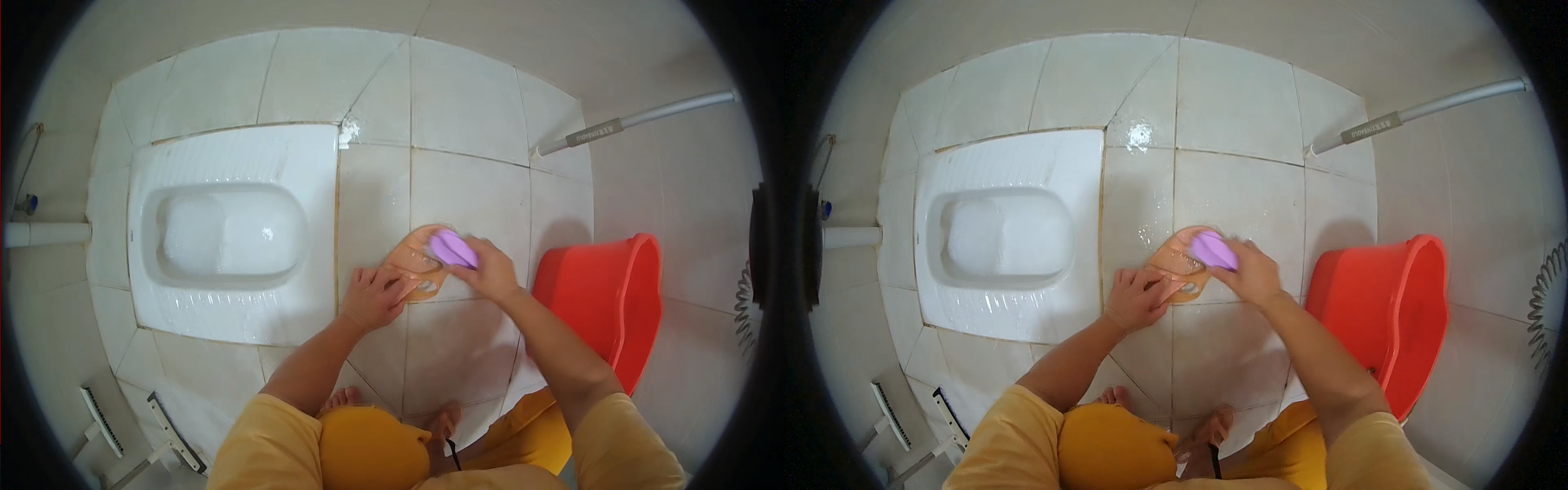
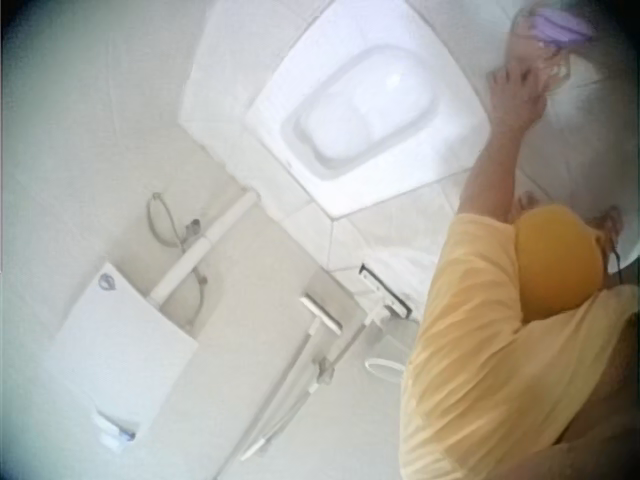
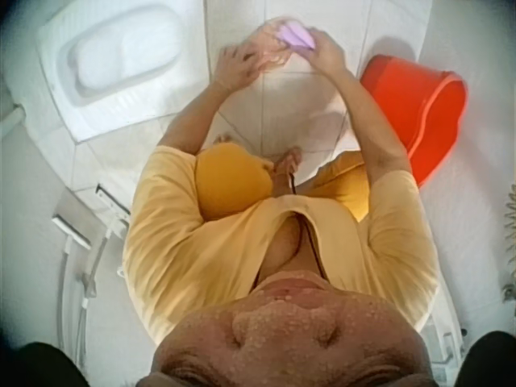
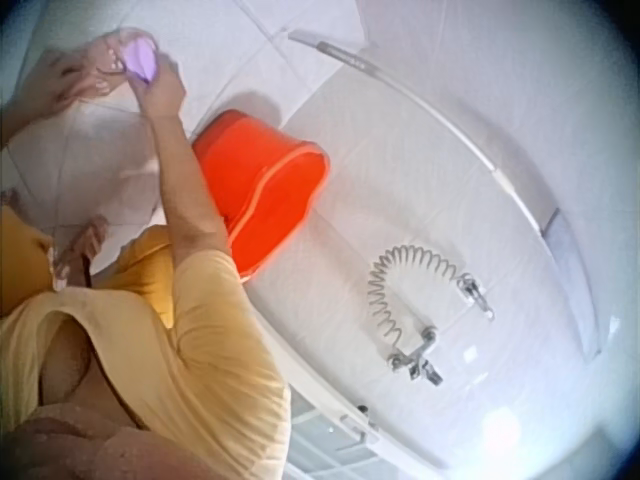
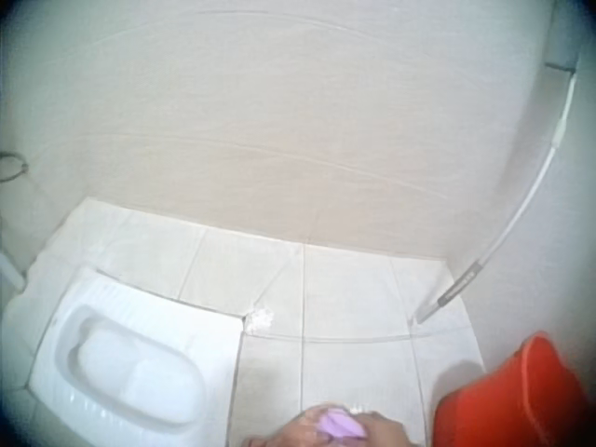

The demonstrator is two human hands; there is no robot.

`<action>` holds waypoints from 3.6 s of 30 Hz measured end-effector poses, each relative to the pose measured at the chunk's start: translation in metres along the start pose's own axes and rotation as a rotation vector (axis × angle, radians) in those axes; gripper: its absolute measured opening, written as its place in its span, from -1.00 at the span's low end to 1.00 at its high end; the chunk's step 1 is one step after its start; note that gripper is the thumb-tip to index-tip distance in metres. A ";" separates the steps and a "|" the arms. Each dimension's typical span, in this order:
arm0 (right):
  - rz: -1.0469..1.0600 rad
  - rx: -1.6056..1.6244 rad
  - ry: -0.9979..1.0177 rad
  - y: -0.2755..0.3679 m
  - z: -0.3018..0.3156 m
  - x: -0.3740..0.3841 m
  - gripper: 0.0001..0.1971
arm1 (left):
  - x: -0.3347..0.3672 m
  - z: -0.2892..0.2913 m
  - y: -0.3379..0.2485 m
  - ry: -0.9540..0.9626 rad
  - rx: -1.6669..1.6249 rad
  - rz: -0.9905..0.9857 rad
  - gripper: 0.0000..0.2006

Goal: Cleaning a pair of rubber slippers with a brush and soapy water in a bathroom.

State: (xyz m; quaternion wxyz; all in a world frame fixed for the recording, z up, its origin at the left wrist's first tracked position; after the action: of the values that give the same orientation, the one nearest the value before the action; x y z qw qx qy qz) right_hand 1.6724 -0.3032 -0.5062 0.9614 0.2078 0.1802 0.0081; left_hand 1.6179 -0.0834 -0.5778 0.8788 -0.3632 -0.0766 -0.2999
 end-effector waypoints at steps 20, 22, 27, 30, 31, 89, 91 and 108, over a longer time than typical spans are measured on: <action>0.062 0.011 -0.162 -0.032 0.008 0.000 -0.54 | 0.003 0.004 0.002 0.008 0.028 0.014 -0.51; -0.217 -0.040 0.044 -0.055 0.027 -0.003 -0.53 | 0.003 0.002 -0.002 0.020 0.020 0.012 -0.50; 0.063 -0.003 -0.068 0.016 -0.012 0.019 -0.48 | 0.000 0.003 0.001 0.014 0.022 0.004 -0.52; -0.026 0.071 -0.061 -0.020 0.001 0.004 -0.53 | 0.005 0.003 0.000 0.016 0.014 -0.016 -0.53; -0.137 0.043 0.030 -0.028 0.007 0.003 -0.52 | 0.005 0.003 -0.001 0.027 0.009 -0.028 -0.54; -0.162 0.353 -0.323 0.024 -0.078 -0.072 -0.41 | 0.145 -0.004 0.049 0.904 0.244 -0.271 0.29; -0.157 0.381 -0.327 0.022 -0.072 -0.065 -0.42 | 0.146 -0.006 0.052 0.900 0.193 -0.238 0.29; -0.173 0.514 -0.371 0.013 -0.078 -0.069 -0.44 | 0.143 -0.015 0.048 0.666 0.120 0.123 0.33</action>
State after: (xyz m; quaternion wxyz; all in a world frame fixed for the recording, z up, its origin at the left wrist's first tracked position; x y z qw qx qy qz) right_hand 1.5811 -0.2668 -0.5434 0.8911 0.4255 0.0152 -0.1571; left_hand 1.7598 -0.1348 -0.5668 0.8917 -0.1970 0.2192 -0.3436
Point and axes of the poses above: each hand's wrist, its own x-axis towards the middle knuckle, its own z-axis out of the back of the hand, y = z × x, the point moved 4 cm from there along x, towards the middle knuckle
